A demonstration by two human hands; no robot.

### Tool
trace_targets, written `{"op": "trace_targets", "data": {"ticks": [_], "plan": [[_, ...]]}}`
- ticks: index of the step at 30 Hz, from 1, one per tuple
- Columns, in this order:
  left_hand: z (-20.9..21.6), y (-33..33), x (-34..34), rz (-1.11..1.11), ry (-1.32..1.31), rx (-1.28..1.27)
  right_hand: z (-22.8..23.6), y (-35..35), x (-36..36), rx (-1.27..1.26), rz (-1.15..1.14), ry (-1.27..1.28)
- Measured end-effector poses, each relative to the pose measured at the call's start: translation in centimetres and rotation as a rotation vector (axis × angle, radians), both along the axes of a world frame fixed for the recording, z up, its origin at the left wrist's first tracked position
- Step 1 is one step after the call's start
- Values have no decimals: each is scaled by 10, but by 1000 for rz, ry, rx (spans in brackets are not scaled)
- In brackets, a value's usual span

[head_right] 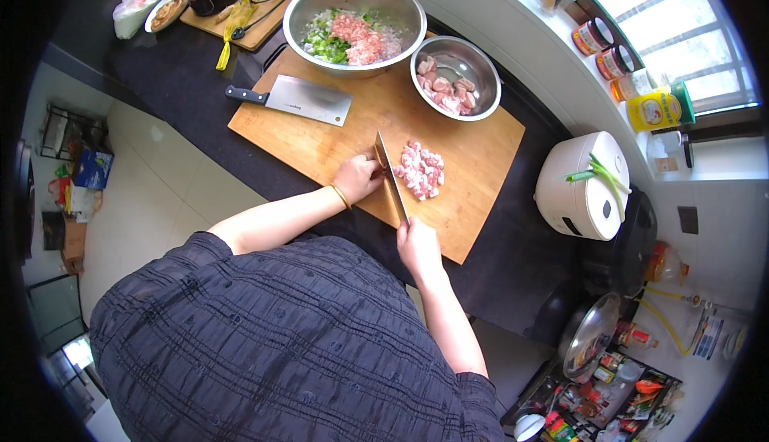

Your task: The person chops pieces of raw meat into smaller cubes on a wooden cutting board using a cleaver. They periodically transfer the chopped meat into a metal bowl. Later, they use two knives simultaneously to mince the meat further.

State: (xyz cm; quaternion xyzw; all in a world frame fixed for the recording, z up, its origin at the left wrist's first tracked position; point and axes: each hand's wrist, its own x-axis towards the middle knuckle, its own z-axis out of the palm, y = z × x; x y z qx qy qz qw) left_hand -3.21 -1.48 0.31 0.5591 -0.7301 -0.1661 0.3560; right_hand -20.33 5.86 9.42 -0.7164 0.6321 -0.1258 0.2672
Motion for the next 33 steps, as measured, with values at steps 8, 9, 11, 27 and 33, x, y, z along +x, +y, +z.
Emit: {"op": "trace_targets", "data": {"ticks": [8,9,11,27,33], "plan": [[-11,-1,1,-26,29,-74,-7,-10,11,-10,9,62],[-11,-1,1,-29,37,-83,-7,-13,13,-11,11,77],[-10,-1,1,-38,45,-91,-8,-18,17,-18,20,91],[-8,-10,3,-67,41,-169,-30,-56,39,-94,-2,21],[-7,-4,1,-77,17,-154,-21,-11,4,13,-16,5]]}}
